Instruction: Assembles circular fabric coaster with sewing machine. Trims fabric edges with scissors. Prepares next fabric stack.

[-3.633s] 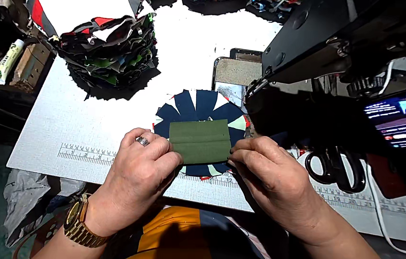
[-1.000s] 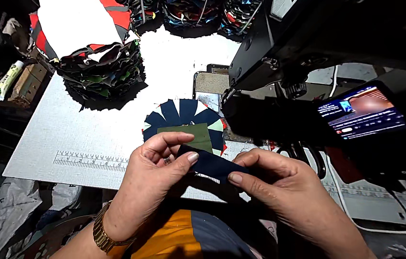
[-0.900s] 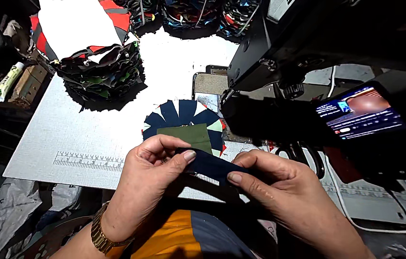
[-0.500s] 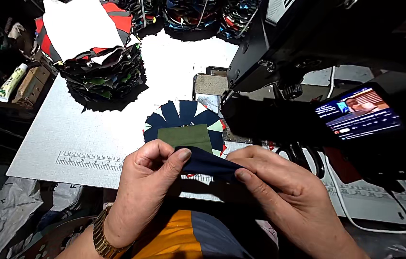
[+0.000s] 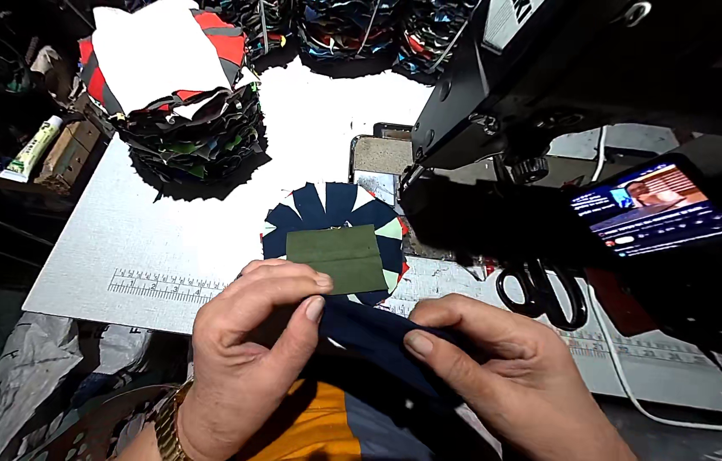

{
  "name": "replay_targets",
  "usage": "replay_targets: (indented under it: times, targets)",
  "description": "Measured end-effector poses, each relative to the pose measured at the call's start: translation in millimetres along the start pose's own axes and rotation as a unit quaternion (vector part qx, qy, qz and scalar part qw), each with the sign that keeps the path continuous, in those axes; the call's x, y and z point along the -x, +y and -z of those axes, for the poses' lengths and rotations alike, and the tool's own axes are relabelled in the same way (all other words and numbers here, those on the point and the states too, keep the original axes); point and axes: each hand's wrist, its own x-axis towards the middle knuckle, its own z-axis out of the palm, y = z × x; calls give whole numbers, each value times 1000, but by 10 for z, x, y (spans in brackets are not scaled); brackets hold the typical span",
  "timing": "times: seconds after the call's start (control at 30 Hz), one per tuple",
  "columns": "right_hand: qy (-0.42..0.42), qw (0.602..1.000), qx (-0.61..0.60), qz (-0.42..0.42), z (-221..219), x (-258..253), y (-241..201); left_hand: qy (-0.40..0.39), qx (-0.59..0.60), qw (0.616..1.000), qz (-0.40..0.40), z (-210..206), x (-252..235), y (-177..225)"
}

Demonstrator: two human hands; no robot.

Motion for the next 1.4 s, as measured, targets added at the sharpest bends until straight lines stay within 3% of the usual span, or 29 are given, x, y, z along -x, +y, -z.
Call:
replay_targets:
  times: [0.2,0.4,0.5,0.93,1.07,1.27,1.4]
  targets:
    - [12,998,-34,-45,2,-25,26,5,70,996,61,-13,58,16]
    - [17,995,-60,-74,49,-56,24,45,-8,998,45,19,14,0]
    - [16,994,-90,-55,85,-92,58,52,23,998,37,49,-10,-30]
    - [186,982,-22,-17,-121,-313,49,96,48,988,109,-154,-141,29]
    - [187,982,36,8,-151,-292,78,93,4,991,92,-170,-94,-7]
    - [161,987,3,-4,-125,-188,171,66,-33,997,16,-121,-31,-34]
    - [161,987,-21,12,-133,-173,154,59,-59,997,6,-77,-50,-38]
